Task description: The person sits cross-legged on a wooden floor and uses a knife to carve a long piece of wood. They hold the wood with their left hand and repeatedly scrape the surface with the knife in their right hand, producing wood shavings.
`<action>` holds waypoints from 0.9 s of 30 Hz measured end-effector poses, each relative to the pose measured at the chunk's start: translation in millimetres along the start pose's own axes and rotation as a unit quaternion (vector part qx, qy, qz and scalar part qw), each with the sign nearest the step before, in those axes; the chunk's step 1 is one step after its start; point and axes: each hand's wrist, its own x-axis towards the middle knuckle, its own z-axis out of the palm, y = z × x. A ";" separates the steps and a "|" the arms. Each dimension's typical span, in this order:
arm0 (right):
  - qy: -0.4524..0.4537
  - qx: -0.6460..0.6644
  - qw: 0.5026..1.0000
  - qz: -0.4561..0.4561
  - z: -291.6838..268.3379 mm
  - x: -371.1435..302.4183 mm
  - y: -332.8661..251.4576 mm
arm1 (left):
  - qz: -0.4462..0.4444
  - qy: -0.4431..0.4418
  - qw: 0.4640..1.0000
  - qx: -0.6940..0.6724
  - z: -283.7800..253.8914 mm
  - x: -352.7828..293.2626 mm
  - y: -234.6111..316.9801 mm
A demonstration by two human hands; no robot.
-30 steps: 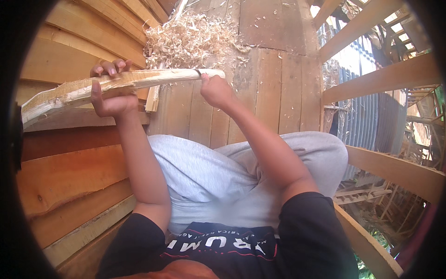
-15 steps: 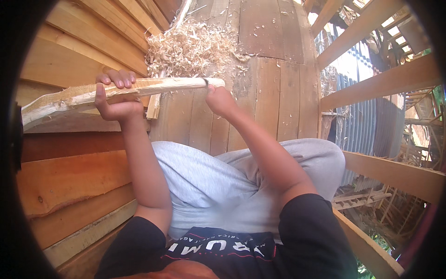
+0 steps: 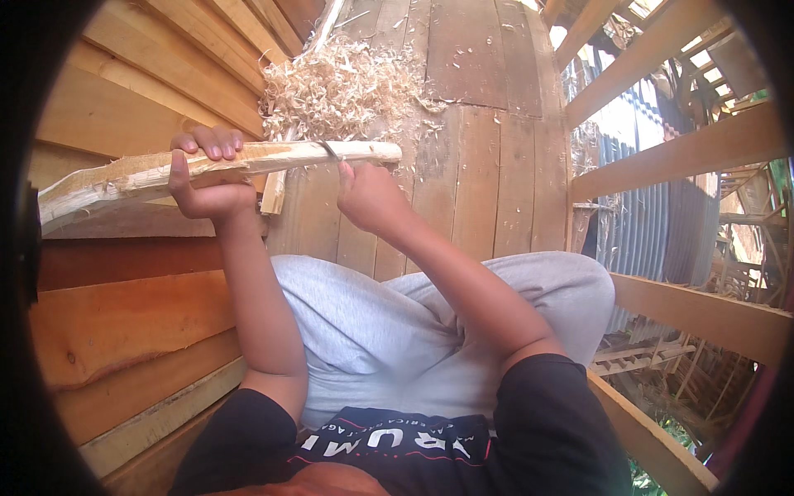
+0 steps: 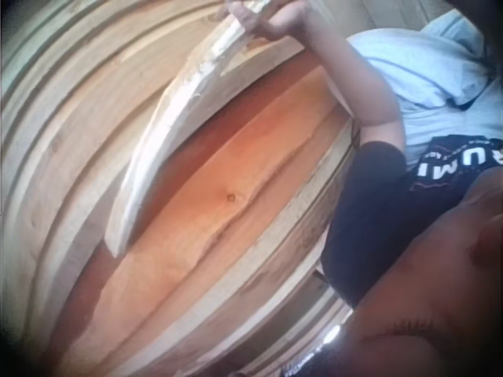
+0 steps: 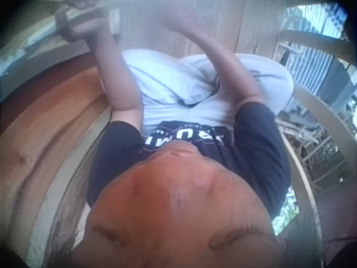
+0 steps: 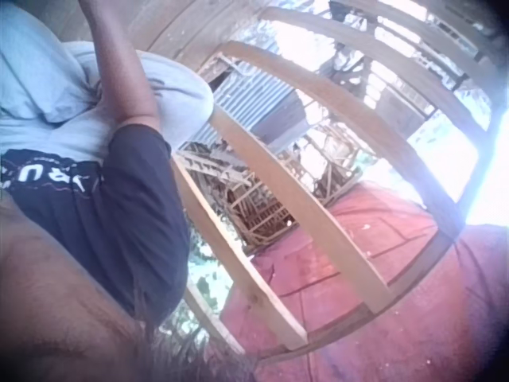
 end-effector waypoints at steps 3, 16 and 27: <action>0.014 0.018 0.999 0.049 -2.8 14.8 37.4 | -0.005 -0.001 1.000 -0.008 8.6 1.3 -3.3; 0.025 -0.013 0.994 0.105 -3.1 20.5 45.6 | -0.004 -0.006 1.000 0.024 6.1 5.4 -3.7; 0.027 0.011 0.995 0.092 5.1 33.5 65.9 | -0.014 0.032 0.998 0.045 13.2 3.6 -2.4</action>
